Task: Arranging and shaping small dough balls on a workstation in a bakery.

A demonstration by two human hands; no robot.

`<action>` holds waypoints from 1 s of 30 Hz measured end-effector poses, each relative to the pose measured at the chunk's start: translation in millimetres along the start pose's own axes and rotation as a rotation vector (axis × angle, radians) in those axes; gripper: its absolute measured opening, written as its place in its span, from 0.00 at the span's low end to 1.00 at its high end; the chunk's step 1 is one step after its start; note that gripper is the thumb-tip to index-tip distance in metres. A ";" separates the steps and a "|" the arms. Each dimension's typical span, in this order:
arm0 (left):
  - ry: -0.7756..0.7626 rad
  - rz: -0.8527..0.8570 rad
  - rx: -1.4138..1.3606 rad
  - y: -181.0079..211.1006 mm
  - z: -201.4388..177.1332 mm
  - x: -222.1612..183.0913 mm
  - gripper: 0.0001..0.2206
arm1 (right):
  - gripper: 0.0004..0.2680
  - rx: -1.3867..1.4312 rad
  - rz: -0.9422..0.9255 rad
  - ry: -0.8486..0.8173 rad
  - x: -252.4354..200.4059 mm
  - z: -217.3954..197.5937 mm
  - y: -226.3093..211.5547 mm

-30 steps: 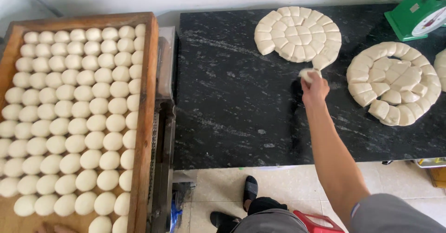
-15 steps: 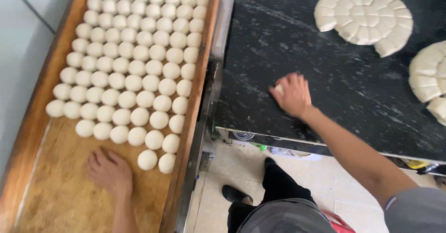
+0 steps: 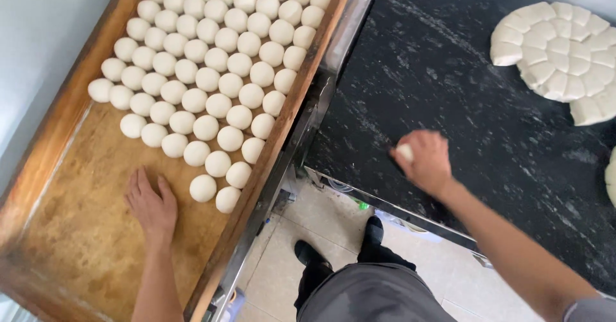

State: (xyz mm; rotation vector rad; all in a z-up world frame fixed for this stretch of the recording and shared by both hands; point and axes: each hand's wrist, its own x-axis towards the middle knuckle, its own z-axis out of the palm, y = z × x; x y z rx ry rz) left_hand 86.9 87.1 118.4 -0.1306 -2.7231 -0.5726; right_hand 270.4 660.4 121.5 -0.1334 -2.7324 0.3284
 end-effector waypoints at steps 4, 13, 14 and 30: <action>-0.037 -0.094 0.046 10.8 -5.4 -12.3 0.23 | 0.12 -0.002 0.169 0.151 57.9 36.6 18.5; -0.019 -0.161 0.024 26.2 -13.3 -14.3 0.23 | 0.08 0.213 -0.064 -0.018 6.8 21.2 -34.5; -0.017 -0.157 0.019 26.9 -14.8 -13.9 0.22 | 0.06 0.163 -0.118 -0.078 -1.5 18.7 -20.7; 0.018 -0.137 -0.001 23.1 -11.4 -15.1 0.22 | 0.08 0.159 -0.065 0.088 26.8 21.9 -5.3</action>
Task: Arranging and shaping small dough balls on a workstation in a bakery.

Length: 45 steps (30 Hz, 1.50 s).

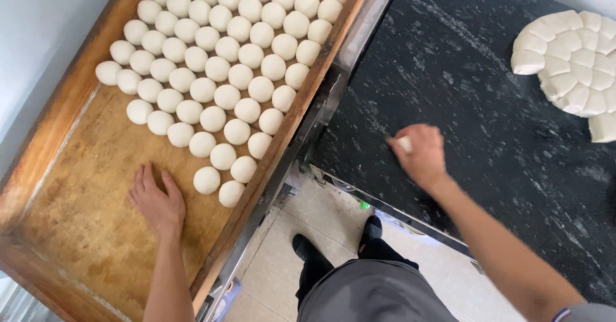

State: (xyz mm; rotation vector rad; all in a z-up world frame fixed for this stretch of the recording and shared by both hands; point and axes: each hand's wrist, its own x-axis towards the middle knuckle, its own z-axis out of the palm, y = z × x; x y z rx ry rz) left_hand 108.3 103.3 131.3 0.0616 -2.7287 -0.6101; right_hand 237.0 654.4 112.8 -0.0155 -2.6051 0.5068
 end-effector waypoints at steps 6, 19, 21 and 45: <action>0.007 -0.012 0.034 -6.5 5.1 1.2 0.21 | 0.08 -0.161 0.263 0.218 60.9 36.0 52.6; 0.002 0.006 0.013 -5.1 2.3 1.6 0.21 | 0.09 -0.086 0.137 0.155 51.0 14.8 77.4; 0.008 0.010 0.007 -5.9 3.2 -0.3 0.21 | 0.09 -0.116 0.238 0.228 70.1 24.9 71.9; 0.085 0.005 0.038 -15.2 10.7 0.9 0.21 | 0.25 0.081 0.484 -0.109 8.9 -38.5 57.8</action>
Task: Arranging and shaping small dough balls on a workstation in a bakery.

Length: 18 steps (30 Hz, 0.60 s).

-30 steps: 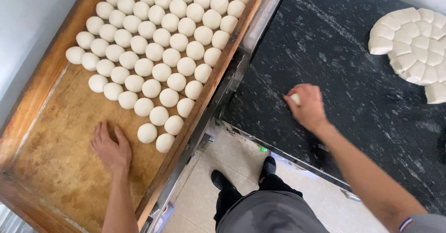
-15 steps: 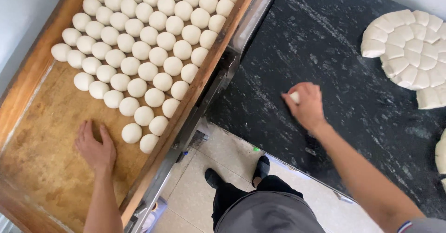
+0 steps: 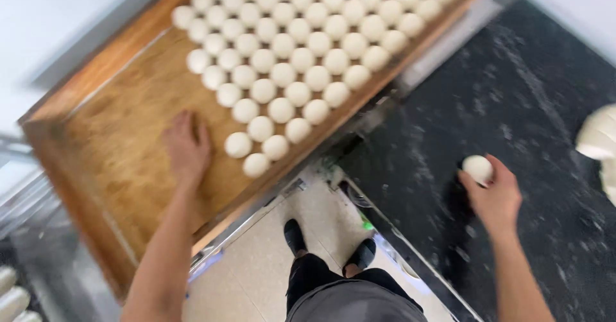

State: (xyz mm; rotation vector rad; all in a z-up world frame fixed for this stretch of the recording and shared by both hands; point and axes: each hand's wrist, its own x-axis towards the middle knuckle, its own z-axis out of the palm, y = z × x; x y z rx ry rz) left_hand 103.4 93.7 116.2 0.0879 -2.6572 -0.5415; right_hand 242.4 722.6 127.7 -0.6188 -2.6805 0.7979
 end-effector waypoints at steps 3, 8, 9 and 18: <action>-0.029 -0.031 0.039 4.8 -5.7 0.0 0.20 | 0.25 0.114 0.179 -0.138 14.1 12.0 7.7; -0.053 -0.035 0.078 1.7 -3.2 2.8 0.22 | 0.20 0.619 -0.170 -0.218 53.4 29.5 -134.6; -0.048 -0.046 0.080 0.4 -2.7 3.0 0.22 | 0.20 0.619 -0.178 -0.227 56.9 37.9 -182.2; -0.026 -0.072 0.046 2.4 -13.6 8.2 0.22 | 0.19 0.314 -0.821 -0.243 78.5 219.3 -479.5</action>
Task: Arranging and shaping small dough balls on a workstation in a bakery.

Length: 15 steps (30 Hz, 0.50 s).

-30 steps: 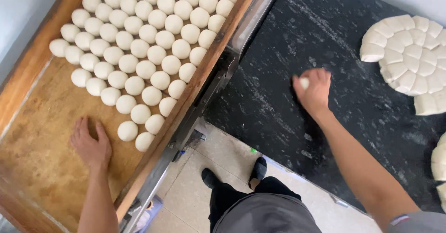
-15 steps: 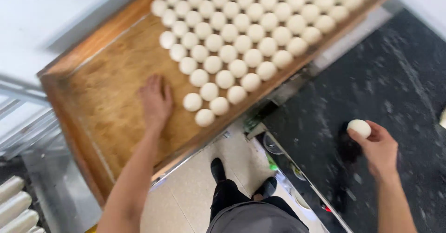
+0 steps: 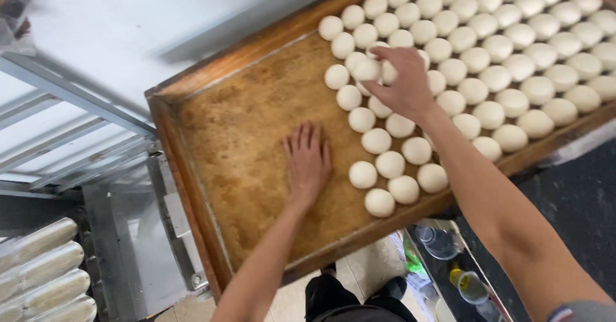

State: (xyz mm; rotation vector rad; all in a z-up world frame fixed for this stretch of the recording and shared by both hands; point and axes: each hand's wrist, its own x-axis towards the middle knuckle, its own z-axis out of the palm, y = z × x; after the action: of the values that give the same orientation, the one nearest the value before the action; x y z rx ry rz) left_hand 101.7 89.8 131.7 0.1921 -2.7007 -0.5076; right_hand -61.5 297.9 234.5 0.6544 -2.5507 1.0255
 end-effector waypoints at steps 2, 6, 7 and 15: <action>-0.008 -0.006 -0.060 2.7 -6.3 1.3 0.21 | 0.18 -0.024 -0.104 -0.045 35.8 43.2 -21.6; -0.031 -0.009 -0.080 0.0 -8.3 2.8 0.21 | 0.18 -0.059 -0.263 -0.107 71.0 96.3 -18.4; -0.041 -0.006 -0.088 -0.2 -8.4 2.2 0.22 | 0.19 -0.067 -0.268 -0.142 73.0 105.9 -11.2; -0.107 0.038 -0.048 0.5 -5.3 1.4 0.21 | 0.17 -0.039 -0.094 -0.212 27.3 11.7 3.3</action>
State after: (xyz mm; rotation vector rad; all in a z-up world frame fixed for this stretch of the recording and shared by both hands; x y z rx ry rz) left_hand 102.4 88.3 136.9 0.1033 -2.7862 -0.5868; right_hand -87.8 283.6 236.7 0.9068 -2.6814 0.9160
